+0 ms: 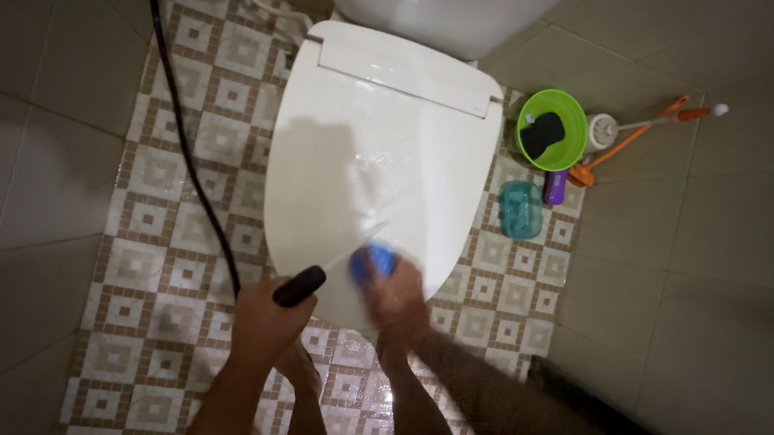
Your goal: The person scrubs and rinses a white toilet using a handheld bidet sprayer and a blue sponge. They clean the exterior tank, seat, lid, and the interior bowl, then rinse the sponge and place it in a green bucket.
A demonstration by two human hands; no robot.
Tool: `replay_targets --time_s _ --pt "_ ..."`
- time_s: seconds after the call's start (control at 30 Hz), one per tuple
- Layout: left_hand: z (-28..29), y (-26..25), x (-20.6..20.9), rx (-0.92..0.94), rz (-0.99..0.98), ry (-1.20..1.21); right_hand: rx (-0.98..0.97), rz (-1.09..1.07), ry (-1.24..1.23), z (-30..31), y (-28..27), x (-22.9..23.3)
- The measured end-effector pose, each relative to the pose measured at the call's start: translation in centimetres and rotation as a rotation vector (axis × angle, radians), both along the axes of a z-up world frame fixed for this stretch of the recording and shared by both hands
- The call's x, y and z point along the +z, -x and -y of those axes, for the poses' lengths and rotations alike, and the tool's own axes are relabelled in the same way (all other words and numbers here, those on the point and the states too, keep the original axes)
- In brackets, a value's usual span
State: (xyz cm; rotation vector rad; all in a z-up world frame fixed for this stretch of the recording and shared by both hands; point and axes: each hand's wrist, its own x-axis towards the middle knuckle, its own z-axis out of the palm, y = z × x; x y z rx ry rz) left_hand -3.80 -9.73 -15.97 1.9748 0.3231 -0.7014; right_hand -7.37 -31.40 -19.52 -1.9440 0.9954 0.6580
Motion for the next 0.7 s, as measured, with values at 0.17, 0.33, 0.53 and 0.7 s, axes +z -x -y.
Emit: replay_targets --time_s 0.17,0.33,0.53,0.7 --pt "1.7 0.2 0.6 -0.113 -0.07 -0.081 1.079 0.356 0.439 1.0 6.3 -0.3" --pt "5.0 -1.7 2.7 -0.128 0.009 -0.065 0.67 0.174 0.638 11.9 -1.7 -3.9" --pt "8.2 -7.4 3.4 0.016 0.169 0.012 0.478 0.558 0.89 16.8 -18.7 -2.9" --pt "6.1 -11.4 3.5 0.239 0.126 -0.043 0.631 0.698 0.775 7.4 -27.7 -4.8"
